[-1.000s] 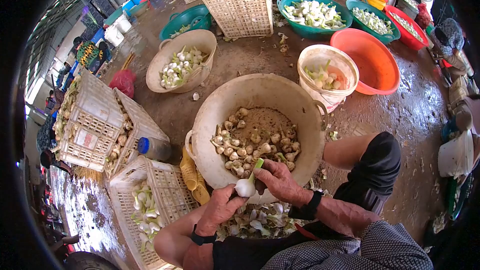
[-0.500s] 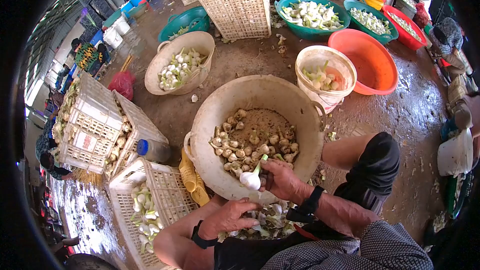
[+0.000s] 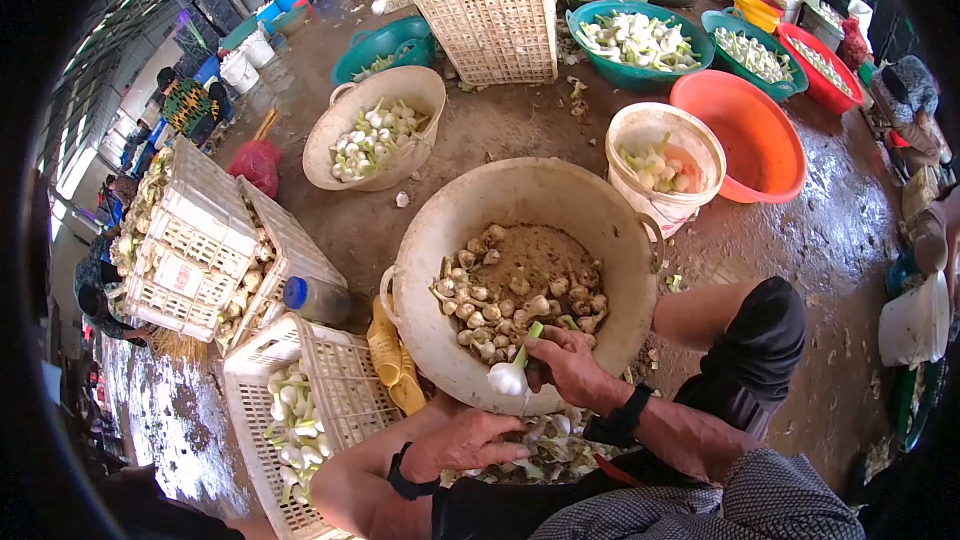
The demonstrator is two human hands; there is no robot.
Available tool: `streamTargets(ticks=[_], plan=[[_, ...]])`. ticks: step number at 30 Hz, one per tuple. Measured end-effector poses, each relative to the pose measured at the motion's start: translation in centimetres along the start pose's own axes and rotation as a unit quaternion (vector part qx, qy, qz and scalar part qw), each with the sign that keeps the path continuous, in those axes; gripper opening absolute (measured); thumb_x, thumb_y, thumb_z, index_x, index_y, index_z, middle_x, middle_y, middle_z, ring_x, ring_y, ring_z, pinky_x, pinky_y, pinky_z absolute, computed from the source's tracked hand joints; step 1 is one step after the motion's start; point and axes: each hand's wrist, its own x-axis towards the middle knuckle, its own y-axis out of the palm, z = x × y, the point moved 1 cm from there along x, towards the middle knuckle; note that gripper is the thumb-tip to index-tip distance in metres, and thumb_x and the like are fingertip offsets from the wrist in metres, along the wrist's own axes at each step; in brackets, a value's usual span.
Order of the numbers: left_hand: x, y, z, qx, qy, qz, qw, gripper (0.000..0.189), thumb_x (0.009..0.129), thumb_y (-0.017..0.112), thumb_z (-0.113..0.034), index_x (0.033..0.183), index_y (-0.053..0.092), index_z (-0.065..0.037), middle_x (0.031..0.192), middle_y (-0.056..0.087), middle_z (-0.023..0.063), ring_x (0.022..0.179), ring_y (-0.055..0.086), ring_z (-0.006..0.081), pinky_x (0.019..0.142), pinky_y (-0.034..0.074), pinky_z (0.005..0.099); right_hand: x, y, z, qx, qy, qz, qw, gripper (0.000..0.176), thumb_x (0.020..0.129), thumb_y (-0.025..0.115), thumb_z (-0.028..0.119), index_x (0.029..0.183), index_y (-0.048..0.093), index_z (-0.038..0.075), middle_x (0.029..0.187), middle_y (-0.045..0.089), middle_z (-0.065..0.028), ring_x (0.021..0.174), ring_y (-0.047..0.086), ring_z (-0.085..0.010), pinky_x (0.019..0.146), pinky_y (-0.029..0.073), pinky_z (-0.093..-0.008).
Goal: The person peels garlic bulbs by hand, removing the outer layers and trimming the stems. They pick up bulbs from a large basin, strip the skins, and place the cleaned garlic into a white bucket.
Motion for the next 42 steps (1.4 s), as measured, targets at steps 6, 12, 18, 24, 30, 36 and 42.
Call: streamTargets(ticks=[6,12,18,24,30,36,42], plan=[[-0.7,-1.2,0.1,-0.24,0.019,-0.253,0.937,0.069,0.078,0.078,-0.039,0.129,0.051,-0.002,0.105,0.066,0.013,0.098,0.064,0.0185,0.086,0.049,0.032,-0.6,0.8,0.3,-0.063,-0.036,0.03,0.997,0.02,0.096,0.055,0.018,0.093,0.059,-0.001,0.071,0.061,-0.0075,0.059,0.059,-0.0145,0.057,0.05,-0.0291],[-2.2,-2.4,-1.5,-0.33,-0.009,-0.246,0.911,0.063,0.08,0.078,-0.02,0.132,0.049,0.001,0.107,0.065,0.0099,0.101,0.061,0.0151,0.088,0.049,0.0267,-1.6,2.7,2.4,-0.1,-0.072,0.169,0.978,0.026,0.096,0.058,0.016,0.112,0.059,-0.005,0.089,0.067,-0.0093,0.07,0.062,-0.0141,0.065,0.053,-0.0292],[-7.7,-5.5,-0.3,-0.653,0.343,-0.496,0.458,0.044,0.096,0.052,-0.044,0.123,0.054,-0.009,0.105,0.067,0.0075,0.087,0.066,0.0199,0.062,0.057,0.033,2.2,-0.5,2.0,-0.214,-0.017,0.031,0.976,0.037,0.095,0.057,0.024,0.114,0.058,-0.007,0.09,0.068,-0.0104,0.07,0.064,-0.0141,0.062,0.054,-0.0283],[-17.1,-7.2,1.9,-0.458,0.56,-0.528,0.445,0.068,0.093,0.058,-0.05,0.13,0.044,0.005,0.112,0.063,0.0168,0.08,0.064,0.0129,0.066,0.055,0.0256,9.4,-1.5,0.5,-0.309,0.027,-0.04,0.95,0.033,0.093,0.057,0.026,0.096,0.064,-0.007,0.076,0.066,-0.0085,0.057,0.061,-0.0147,0.054,0.051,-0.0297],[-15.1,-6.3,-0.2,-0.504,0.473,-0.578,0.434,0.071,0.095,0.051,-0.054,0.137,0.041,0.002,0.109,0.06,0.0123,0.06,0.038,0.0101,0.051,0.035,0.022,19.2,-2.0,-3.7,-0.522,-0.018,0.0,0.853,0.034,0.082,0.06,0.024,0.097,0.063,-0.006,0.073,0.065,-0.0211,0.072,0.065,-0.0297,0.066,0.052,-0.0405],[-13.7,-5.1,0.7,-0.587,0.417,-0.459,0.519,0.07,0.087,0.06,-0.058,0.13,0.05,-0.003,0.107,0.06,0.0164,0.075,0.06,0.0241,0.062,0.048,0.0325,26.7,-0.5,-7.0,-0.62,-0.194,-0.058,0.758,0.029,0.082,0.06,0.023,0.088,0.055,-0.005,0.084,0.061,-0.0264,0.085,0.06,-0.043,0.075,0.046,-0.0518],[-12.6,-5.0,0.3,-0.585,0.318,-0.502,0.552,0.068,0.088,0.06,-0.055,0.13,0.05,-0.002,0.104,0.062,0.016,0.068,0.06,0.0235,0.055,0.048,0.0334,30.3,-0.8,-9.0,-0.664,-0.126,-0.034,0.737,0.019,0.081,0.057,0.017,0.087,0.059,-0.001,0.086,0.061,-0.0255,0.087,0.058,-0.0443,0.078,0.046,-0.0522]])
